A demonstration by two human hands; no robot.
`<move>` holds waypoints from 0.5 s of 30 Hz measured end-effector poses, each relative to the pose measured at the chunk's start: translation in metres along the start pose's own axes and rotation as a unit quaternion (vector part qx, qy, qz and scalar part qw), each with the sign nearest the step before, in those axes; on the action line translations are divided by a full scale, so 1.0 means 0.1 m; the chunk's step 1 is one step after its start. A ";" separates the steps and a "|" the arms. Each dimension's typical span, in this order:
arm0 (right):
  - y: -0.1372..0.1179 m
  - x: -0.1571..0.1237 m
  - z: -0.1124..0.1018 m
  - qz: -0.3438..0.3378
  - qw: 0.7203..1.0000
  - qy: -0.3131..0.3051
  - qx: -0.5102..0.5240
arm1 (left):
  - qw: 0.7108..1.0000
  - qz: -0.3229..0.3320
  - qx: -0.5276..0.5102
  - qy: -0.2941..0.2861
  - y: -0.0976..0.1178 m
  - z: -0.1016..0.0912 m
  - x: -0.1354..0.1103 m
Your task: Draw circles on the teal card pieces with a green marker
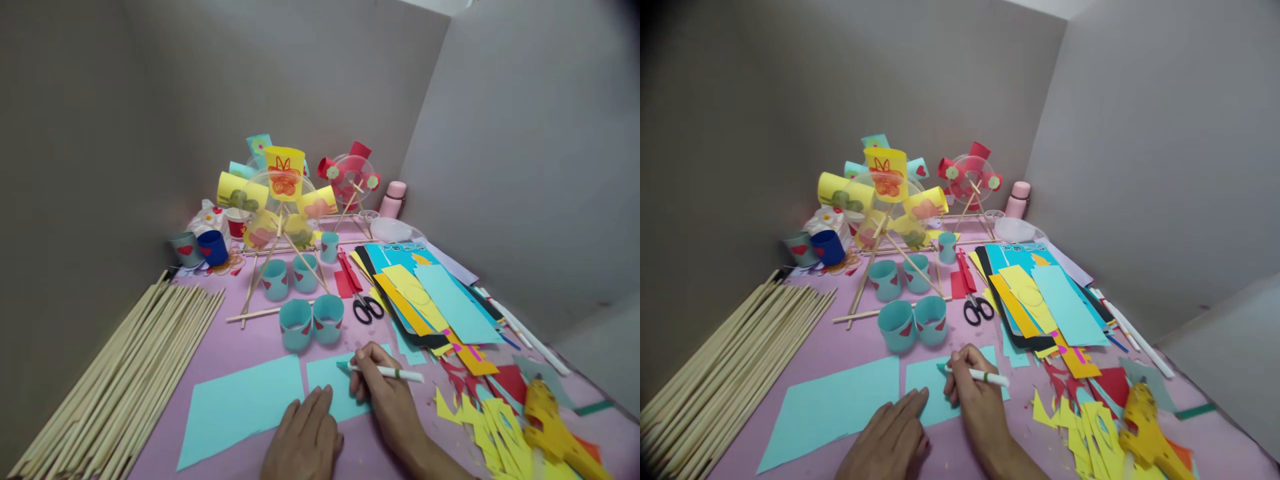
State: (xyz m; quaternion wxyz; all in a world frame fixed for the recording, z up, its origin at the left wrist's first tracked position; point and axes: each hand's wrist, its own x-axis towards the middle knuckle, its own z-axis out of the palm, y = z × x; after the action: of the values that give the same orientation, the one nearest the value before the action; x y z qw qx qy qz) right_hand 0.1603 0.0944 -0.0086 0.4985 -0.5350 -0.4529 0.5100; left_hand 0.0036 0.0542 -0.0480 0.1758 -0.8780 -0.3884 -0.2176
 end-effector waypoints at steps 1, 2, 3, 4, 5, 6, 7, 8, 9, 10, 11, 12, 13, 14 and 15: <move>0.01 0.00 -0.01 0.005 1.000 0.001 -0.004 | 1.000 0.001 -0.006 -0.004 -0.02 -0.03 -0.01; 0.01 0.00 -0.02 0.008 1.000 0.001 -0.008 | 1.000 -0.006 -0.008 0.002 -0.04 -0.06 -0.01; 0.01 0.00 -0.03 0.008 1.000 0.000 -0.014 | 1.000 -0.014 -0.007 0.013 -0.04 -0.07 -0.01; 0.01 -0.01 -0.03 0.003 1.000 -0.004 -0.025 | 1.000 -0.014 -0.003 0.024 -0.04 -0.08 0.00; 0.02 -0.01 -0.03 -0.006 0.999 -0.013 -0.043 | 0.999 -0.013 0.002 0.031 -0.03 -0.09 0.01; 0.03 -0.02 -0.03 -0.017 0.997 -0.026 -0.066 | 0.999 -0.012 0.006 0.033 -0.01 -0.09 0.02; 0.04 -0.02 -0.03 -0.028 0.995 -0.041 -0.090 | 0.999 -0.017 0.009 0.030 0.01 -0.09 0.02; 0.05 -0.03 -0.03 -0.037 0.991 -0.055 -0.114 | 0.999 -0.022 0.012 0.026 0.03 -0.08 0.02; 0.06 -0.03 -0.02 -0.044 0.988 -0.067 -0.132 | 0.999 -0.028 0.016 0.024 0.04 -0.07 0.02; 0.07 -0.04 -0.02 -0.049 0.985 -0.076 -0.146 | 0.999 -0.030 0.019 0.027 0.05 -0.06 0.01; 0.07 -0.04 -0.01 -0.054 0.983 -0.083 -0.155 | 0.999 -0.030 0.021 0.036 0.06 -0.05 0.00; 0.08 -0.04 -0.01 -0.058 0.981 -0.087 -0.162 | 0.998 -0.029 0.023 0.047 0.06 -0.04 -0.01; 0.08 -0.04 0.00 -0.063 0.980 -0.091 -0.168 | 0.998 -0.027 0.025 0.055 0.06 -0.03 -0.02; 0.08 -0.04 0.00 -0.065 0.978 -0.095 -0.174 | 0.997 -0.026 0.025 0.061 0.05 -0.03 -0.03; 0.07 -0.04 0.00 -0.066 0.977 -0.097 -0.179 | 0.998 -0.028 0.026 0.059 0.05 -0.03 -0.03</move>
State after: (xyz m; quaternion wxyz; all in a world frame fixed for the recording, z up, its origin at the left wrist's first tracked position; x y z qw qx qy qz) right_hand 0.1594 0.0895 -0.0156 0.3810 -0.5327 -0.6176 0.4355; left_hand 0.0053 0.0477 -0.0475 0.2150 -0.8477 -0.4069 -0.2637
